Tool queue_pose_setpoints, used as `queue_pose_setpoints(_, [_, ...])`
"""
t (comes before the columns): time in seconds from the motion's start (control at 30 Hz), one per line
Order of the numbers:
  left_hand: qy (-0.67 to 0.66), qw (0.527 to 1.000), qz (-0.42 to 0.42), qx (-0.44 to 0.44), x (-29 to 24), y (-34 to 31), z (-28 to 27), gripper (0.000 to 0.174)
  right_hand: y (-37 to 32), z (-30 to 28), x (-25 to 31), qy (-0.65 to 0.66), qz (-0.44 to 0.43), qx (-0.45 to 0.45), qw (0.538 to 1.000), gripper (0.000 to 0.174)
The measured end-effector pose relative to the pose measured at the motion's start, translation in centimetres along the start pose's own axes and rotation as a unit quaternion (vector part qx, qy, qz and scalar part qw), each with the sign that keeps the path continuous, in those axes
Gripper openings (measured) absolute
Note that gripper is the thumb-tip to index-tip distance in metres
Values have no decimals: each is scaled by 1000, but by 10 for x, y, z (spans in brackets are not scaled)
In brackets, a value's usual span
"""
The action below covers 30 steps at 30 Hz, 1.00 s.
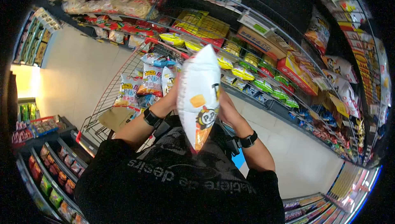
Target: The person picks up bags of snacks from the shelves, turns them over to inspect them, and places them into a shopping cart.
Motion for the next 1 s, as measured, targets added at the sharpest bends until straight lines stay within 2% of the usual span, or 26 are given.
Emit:
queue_pose_setpoints(0.03, [-4,999,-15,-41,9,3,-9,62,-1,-8,-10,61,21,10,998,75])
queue_pose_setpoints(0.1, [175,978,61,-99,14,10,-43,46,5,-22,-14,32,0,-6,999,71])
queue_pose_setpoints(0.17, [316,928,111,-163,9,12,-71,37,10,-32,-16,-23,5,-42,999,66])
queue_pose_setpoints(0.27, [171,967,36,-185,19,-4,-98,38,17,-23,-5,-122,-9,-135,983,59])
queue_pose_setpoints(0.3, [143,973,24,-178,15,-11,-95,42,21,-25,-7,-137,3,-162,977,62])
queue_pose_setpoints(0.33, [174,972,38,-154,16,-12,-95,43,26,-30,-11,-156,12,-164,974,63])
queue_pose_setpoints(0.4, [236,963,68,-111,14,-18,-91,45,35,-34,-22,-194,32,-162,967,66])
queue_pose_setpoints(0.43, [313,940,64,-123,6,-27,-85,52,37,-27,-25,-206,39,-140,968,67])
queue_pose_setpoints(0.53, [245,951,50,-180,1,-40,-115,58,40,-13,-31,-252,11,-71,965,66])
queue_pose_setpoints(0.57, [206,957,71,-193,-9,-47,-124,54,40,-16,-32,-262,-9,-54,963,54])
queue_pose_setpoints(0.6, [235,945,112,-196,-22,-54,-135,60,39,-18,-32,-254,6,-46,966,49])
queue_pose_setpoints(0.67, [420,848,134,-295,-28,-72,-190,72,35,-21,-31,-239,35,-31,970,39])
queue_pose_setpoints(0.7, [468,821,114,-308,-32,-83,-200,75,31,-23,-32,-225,52,-52,972,28])
queue_pose_setpoints(0.77, [559,757,75,-330,-41,-101,-213,82,27,-33,-37,-229,56,-60,970,27])
queue_pose_setpoints(0.87, [582,756,57,-294,-13,-107,-243,85,22,-38,-44,-222,56,-62,971,24])
queue_pose_setpoints(0.9, [595,739,28,-315,3,-109,-260,83,19,-39,-46,-217,56,-61,973,23])
queue_pose_setpoints(1.0, [636,702,58,-315,25,-113,-257,85,15,-45,-49,-213,50,-74,973,21])
Point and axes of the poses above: each hand's wrist, its own y-axis towards the middle knuckle, its own z-axis out of the palm, x = y × z, the point moved 6 cm from there along y, towards the middle knuckle, and after that the axes turned 6 degrees about y, right-handed, at the moved point
